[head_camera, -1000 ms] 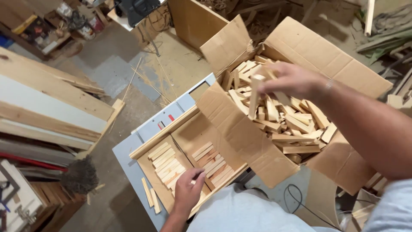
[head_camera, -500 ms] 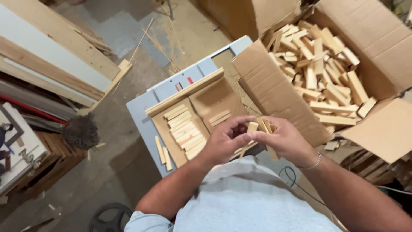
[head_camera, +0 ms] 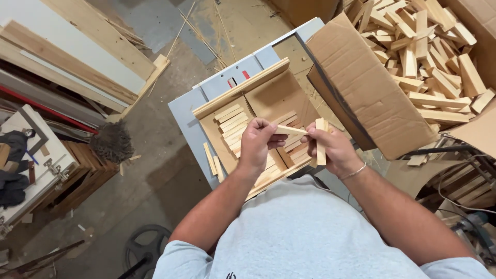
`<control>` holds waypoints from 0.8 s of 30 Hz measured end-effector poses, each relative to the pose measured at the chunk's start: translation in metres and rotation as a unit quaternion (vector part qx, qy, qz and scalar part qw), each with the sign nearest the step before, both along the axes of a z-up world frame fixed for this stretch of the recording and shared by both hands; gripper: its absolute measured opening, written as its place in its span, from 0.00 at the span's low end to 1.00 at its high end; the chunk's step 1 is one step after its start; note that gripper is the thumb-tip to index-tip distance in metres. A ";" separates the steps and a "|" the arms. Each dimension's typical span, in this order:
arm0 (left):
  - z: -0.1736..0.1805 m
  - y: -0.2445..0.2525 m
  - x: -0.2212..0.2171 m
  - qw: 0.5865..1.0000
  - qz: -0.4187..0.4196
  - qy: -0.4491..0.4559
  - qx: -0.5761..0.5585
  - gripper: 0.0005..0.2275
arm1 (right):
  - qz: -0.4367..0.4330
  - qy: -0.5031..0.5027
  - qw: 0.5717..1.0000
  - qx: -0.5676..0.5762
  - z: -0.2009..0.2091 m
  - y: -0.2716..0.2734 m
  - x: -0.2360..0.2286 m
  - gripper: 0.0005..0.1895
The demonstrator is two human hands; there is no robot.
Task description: Organizing small wooden slats into a wooden jig on a table saw
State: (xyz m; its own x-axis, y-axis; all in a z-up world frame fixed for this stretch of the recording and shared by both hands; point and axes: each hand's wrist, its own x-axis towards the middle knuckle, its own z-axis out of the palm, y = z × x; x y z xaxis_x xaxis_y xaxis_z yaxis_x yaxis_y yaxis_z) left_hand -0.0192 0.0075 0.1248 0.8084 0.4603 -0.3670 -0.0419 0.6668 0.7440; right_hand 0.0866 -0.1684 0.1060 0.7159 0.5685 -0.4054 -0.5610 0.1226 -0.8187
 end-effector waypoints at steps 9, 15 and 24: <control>-0.013 0.047 0.002 0.960 -0.200 0.027 0.193 0.06 | -0.017 0.048 0.998 -0.047 -0.009 0.007 0.021 0.09; -0.119 0.073 0.059 0.811 -0.234 0.280 0.457 0.06 | -0.029 0.072 0.987 -0.142 -0.032 -0.014 0.023 0.16; -0.215 0.069 0.110 0.618 -0.273 0.229 0.701 0.09 | 0.032 0.184 0.971 -0.149 -0.060 -0.040 0.012 0.23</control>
State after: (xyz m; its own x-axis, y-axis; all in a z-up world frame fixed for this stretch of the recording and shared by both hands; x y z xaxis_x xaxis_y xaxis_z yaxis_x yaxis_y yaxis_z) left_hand 0.0903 0.0763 -0.0898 0.9428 0.2896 -0.1651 0.3333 -0.8246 0.4570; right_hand 0.0986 -0.2079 0.0464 0.4589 0.4258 -0.7799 -0.8208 -0.1330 -0.5555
